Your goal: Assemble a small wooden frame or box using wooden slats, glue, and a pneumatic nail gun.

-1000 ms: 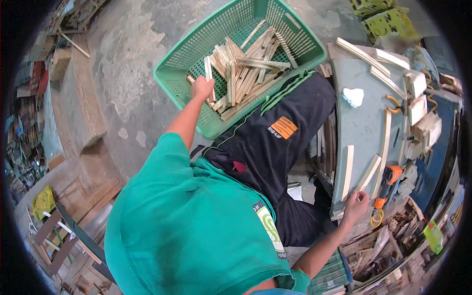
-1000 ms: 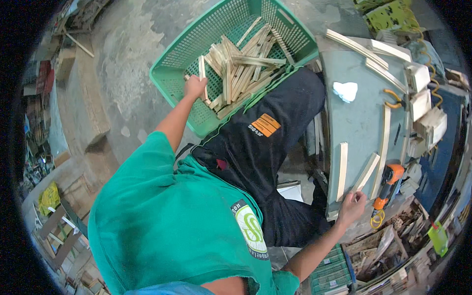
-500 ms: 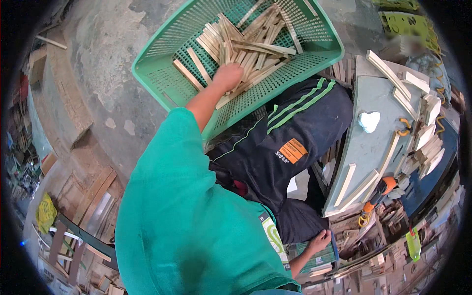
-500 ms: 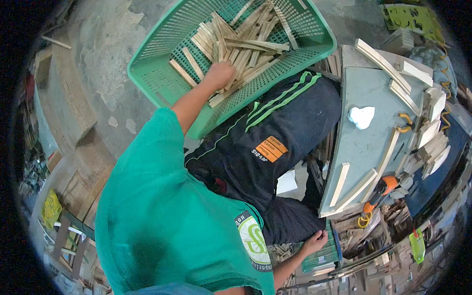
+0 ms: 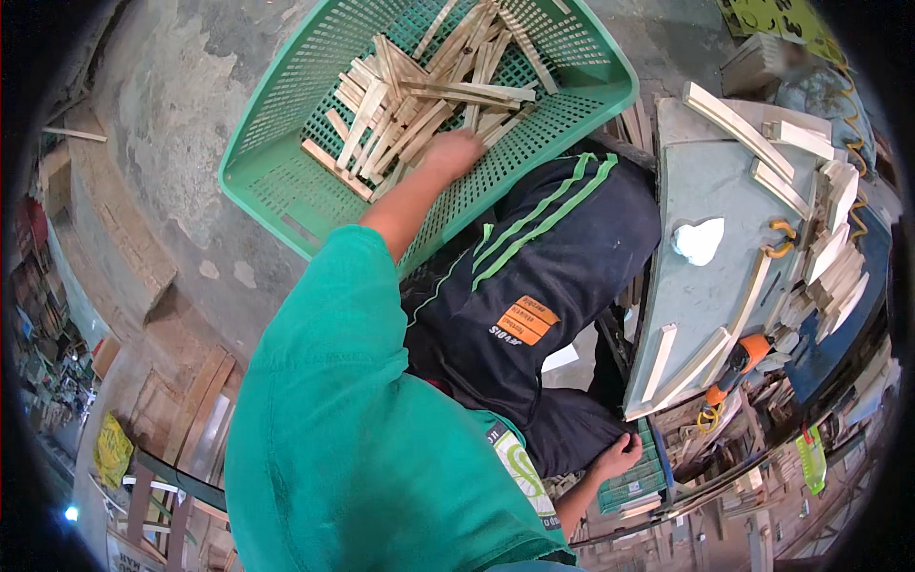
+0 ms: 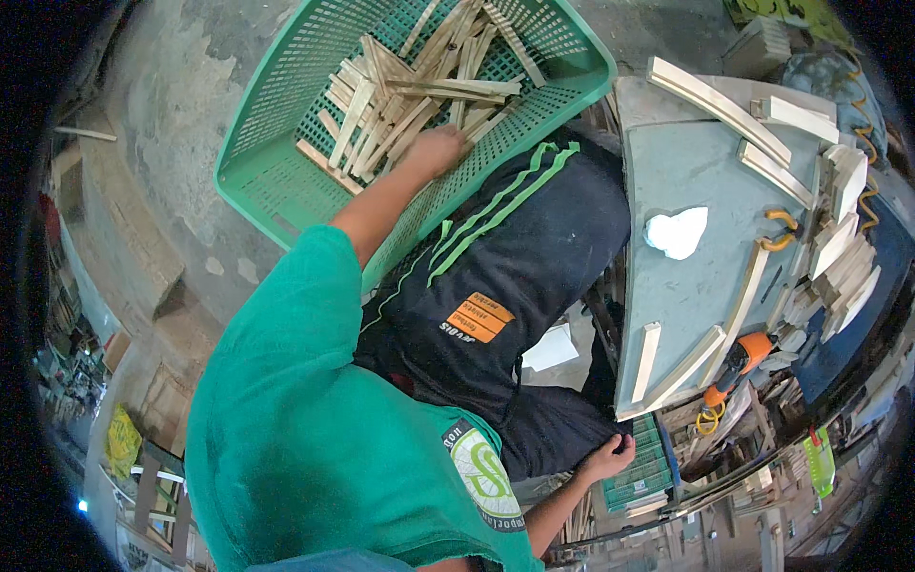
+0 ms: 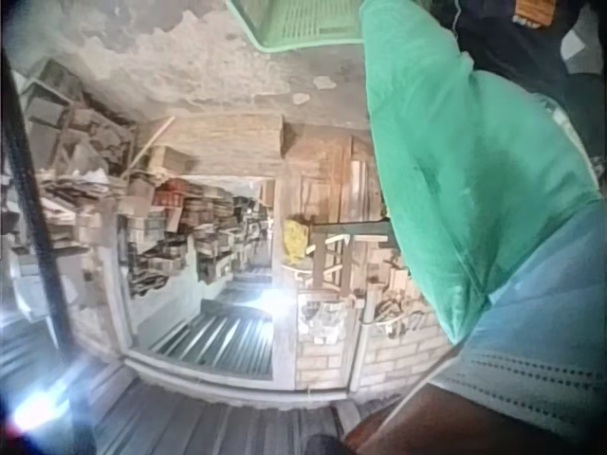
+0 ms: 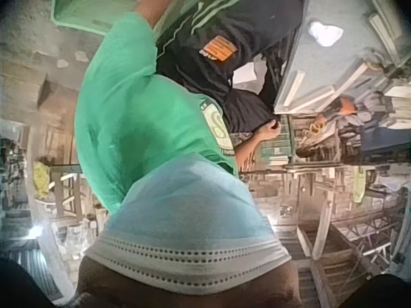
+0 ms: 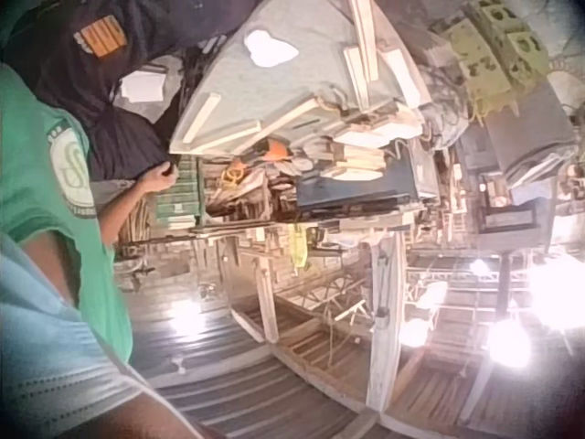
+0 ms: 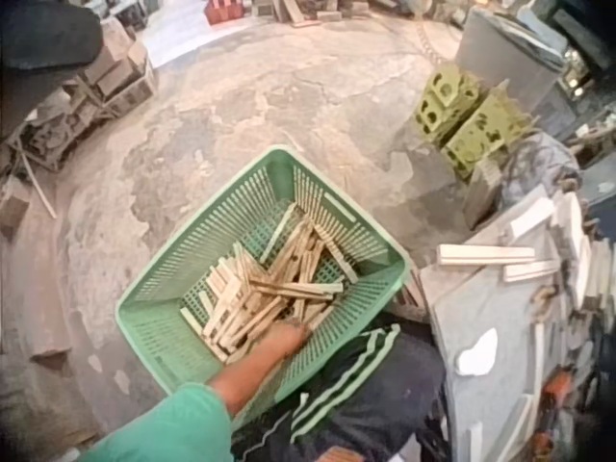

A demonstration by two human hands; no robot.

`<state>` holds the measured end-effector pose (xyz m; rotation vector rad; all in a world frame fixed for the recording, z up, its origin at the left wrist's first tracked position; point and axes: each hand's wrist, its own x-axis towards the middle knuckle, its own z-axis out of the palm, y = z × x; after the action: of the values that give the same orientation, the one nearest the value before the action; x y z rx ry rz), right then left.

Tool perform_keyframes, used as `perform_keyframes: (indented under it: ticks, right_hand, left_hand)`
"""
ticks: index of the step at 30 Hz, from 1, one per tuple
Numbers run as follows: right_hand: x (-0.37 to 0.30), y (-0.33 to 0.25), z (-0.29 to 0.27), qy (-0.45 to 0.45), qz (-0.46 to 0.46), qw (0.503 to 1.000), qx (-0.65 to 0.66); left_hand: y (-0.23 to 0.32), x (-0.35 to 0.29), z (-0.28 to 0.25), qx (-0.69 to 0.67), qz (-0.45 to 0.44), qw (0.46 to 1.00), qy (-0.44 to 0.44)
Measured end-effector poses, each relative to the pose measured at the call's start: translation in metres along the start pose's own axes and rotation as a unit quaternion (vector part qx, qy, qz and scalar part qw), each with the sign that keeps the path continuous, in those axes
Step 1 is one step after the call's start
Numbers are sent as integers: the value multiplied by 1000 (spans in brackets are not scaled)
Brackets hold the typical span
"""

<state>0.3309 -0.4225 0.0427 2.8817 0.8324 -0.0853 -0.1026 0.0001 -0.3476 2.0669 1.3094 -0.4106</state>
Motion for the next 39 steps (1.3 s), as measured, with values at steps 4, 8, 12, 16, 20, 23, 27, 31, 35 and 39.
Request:
perform_keyframes:
  ticks: [4, 8, 12, 16, 20, 23, 27, 31, 35, 39]
  right_hand:
    - [1, -13, -9, 51, -32, 998, -26]
    - [11, -28, 6, 34, -29, 999, 19]
    - [8, -44, 4, 48, -22, 999, 2]
    - [2, -35, 1, 32, -13, 999, 9]
    - [2, -15, 0, 26, -6, 1000, 15]
    - [6, -19, 1, 4, -10, 999, 44]
    - [11, -12, 3, -2, -2, 1000, 0]
    - [10, -17, 0, -4, 2, 1000, -9]
    - [13, -20, 0, -12, 2, 1000, -22]
    - [13, -23, 2, -13, -1, 1000, -24]
  left_hand:
    - [9, 72, 34, -313, -48, 946, 68]
    - [-30, 105, 22, -93, -53, 994, 27]
    - [-35, 107, 15, -19, -69, 997, -3]
    - [-21, 94, 4, -36, -162, 981, -99]
    - [-8, 63, -21, -40, -153, 985, -69]
    - [-33, 39, -26, -172, -265, 948, -37]
    - [-47, 11, -32, -202, -363, 906, 82]
    - [-51, -3, -34, -309, -349, 878, 109]
    - [-54, -1, 12, -355, -279, 889, -80]
    - [-26, -9, 47, -287, -221, 926, 104]
